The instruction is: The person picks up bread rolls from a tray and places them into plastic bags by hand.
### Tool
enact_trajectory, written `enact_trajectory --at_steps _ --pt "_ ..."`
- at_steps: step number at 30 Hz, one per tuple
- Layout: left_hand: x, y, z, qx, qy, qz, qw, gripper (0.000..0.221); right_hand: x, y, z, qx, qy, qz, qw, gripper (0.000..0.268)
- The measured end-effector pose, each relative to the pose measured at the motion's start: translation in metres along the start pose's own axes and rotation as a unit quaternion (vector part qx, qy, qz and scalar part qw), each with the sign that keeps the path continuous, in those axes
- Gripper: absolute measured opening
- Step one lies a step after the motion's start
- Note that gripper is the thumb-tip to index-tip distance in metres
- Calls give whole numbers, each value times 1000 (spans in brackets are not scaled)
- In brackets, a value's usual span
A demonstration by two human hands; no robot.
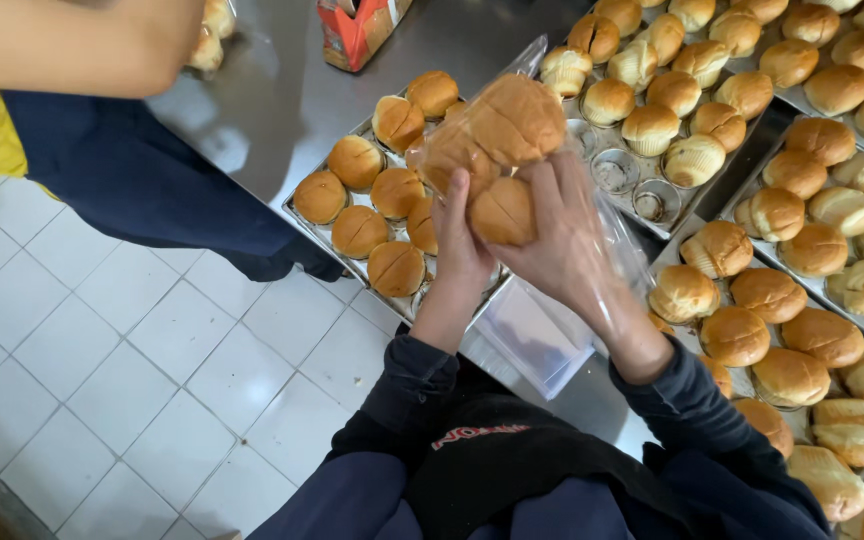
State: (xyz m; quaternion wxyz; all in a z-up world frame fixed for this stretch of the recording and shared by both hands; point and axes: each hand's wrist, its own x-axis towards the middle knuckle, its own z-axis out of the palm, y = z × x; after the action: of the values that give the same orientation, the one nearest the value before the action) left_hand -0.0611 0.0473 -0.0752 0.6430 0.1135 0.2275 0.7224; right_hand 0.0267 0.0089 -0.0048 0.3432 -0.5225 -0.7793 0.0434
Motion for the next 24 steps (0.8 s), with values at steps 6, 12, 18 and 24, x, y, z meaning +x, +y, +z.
enact_trajectory --at_steps 6,12,18,24 --pt "8 12 -21 64 19 5 998 59 19 -2 32 29 18 -8 999 63" --pt "27 66 -38 -25 159 -83 983 61 17 1 -26 252 -215 -163 929 73" --pt "39 111 -46 -130 201 75 968 59 64 127 -6 172 -77 -30 982 33" --pt "37 119 -27 -104 207 129 964 52 87 220 99 -116 -123 26 985 65"
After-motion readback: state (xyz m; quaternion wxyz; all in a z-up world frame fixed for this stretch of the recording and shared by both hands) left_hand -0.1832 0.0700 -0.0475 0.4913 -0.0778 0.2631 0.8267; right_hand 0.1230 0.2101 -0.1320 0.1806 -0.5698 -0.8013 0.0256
